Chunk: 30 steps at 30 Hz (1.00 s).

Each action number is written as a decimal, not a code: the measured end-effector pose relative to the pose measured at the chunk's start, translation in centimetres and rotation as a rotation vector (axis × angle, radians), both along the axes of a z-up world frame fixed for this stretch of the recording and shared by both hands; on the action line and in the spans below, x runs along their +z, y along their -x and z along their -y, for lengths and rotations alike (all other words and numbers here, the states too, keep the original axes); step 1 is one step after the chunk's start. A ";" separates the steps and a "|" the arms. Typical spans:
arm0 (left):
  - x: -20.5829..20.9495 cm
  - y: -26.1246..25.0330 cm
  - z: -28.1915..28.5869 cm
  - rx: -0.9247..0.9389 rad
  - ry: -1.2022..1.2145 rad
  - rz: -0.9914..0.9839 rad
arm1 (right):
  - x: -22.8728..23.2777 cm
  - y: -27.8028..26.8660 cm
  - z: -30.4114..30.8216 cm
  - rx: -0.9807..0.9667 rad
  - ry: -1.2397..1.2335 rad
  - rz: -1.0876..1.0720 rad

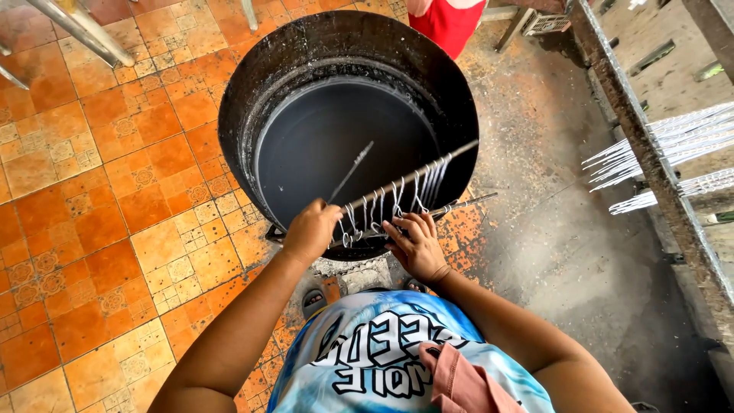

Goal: Dip racks of wicks into a vat of molten wax and hang them on a frame to cool.

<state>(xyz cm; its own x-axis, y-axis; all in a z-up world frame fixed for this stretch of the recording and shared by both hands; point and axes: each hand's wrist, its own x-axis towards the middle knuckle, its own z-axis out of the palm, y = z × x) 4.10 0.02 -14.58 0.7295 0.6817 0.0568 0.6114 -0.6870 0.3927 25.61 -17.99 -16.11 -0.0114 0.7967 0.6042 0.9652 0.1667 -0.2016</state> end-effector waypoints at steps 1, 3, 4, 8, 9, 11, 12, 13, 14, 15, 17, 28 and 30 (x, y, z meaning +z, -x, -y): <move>0.4 -0.3 -0.5 0.039 -0.037 0.029 | -0.1 0.0 -0.1 0.004 0.001 -0.009; 2.2 -0.7 -2.6 0.058 -0.066 0.056 | -0.2 0.0 0.1 0.009 -0.001 -0.018; 3.2 -0.9 -3.8 0.075 -0.099 0.082 | -0.2 -0.1 -0.1 0.012 -0.007 -0.029; 3.9 -2.4 -10.2 0.104 -0.165 0.066 | -0.1 -0.2 -0.1 0.015 -0.005 -0.006; 5.1 -2.5 -11.6 0.121 -0.198 0.065 | -0.1 -0.2 0.0 0.013 -0.002 -0.013; 7.3 -2.8 -14.5 0.147 -0.238 0.068 | 0.0 -0.2 -0.1 0.020 -0.004 -0.014; 8.2 -2.9 -16.0 0.149 -0.295 0.062 | 0.0 -0.2 -0.1 0.019 0.001 -0.011; 9.2 -3.0 -17.5 0.151 -0.352 0.055 | 0.1 -0.2 -0.2 0.018 0.006 -0.008; 8.9 -3.3 -19.5 0.160 -0.357 0.058 | 0.1 -0.2 -0.1 0.026 0.001 -0.005; 8.7 -3.5 -21.5 0.167 -0.373 0.068 | 0.2 -0.2 -0.1 0.021 0.000 -0.008; 9.5 -3.9 -24.5 0.183 -0.394 0.082 | 0.3 -0.3 -0.2 0.024 -0.007 -0.008; 23.0 -3.7 -31.5 0.182 -0.375 0.079 | 2.7 0.4 0.1 0.067 0.011 -0.023; 25.9 -3.7 -32.4 0.211 -0.372 0.093 | 2.7 0.4 0.2 0.067 0.008 -0.021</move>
<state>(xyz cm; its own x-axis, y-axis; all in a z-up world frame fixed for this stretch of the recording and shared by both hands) 7.83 32.47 11.36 0.5568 0.7357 0.3857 0.7269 -0.6563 0.2023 25.26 -18.15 -13.42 -0.0523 0.7992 0.5987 0.9474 0.2292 -0.2232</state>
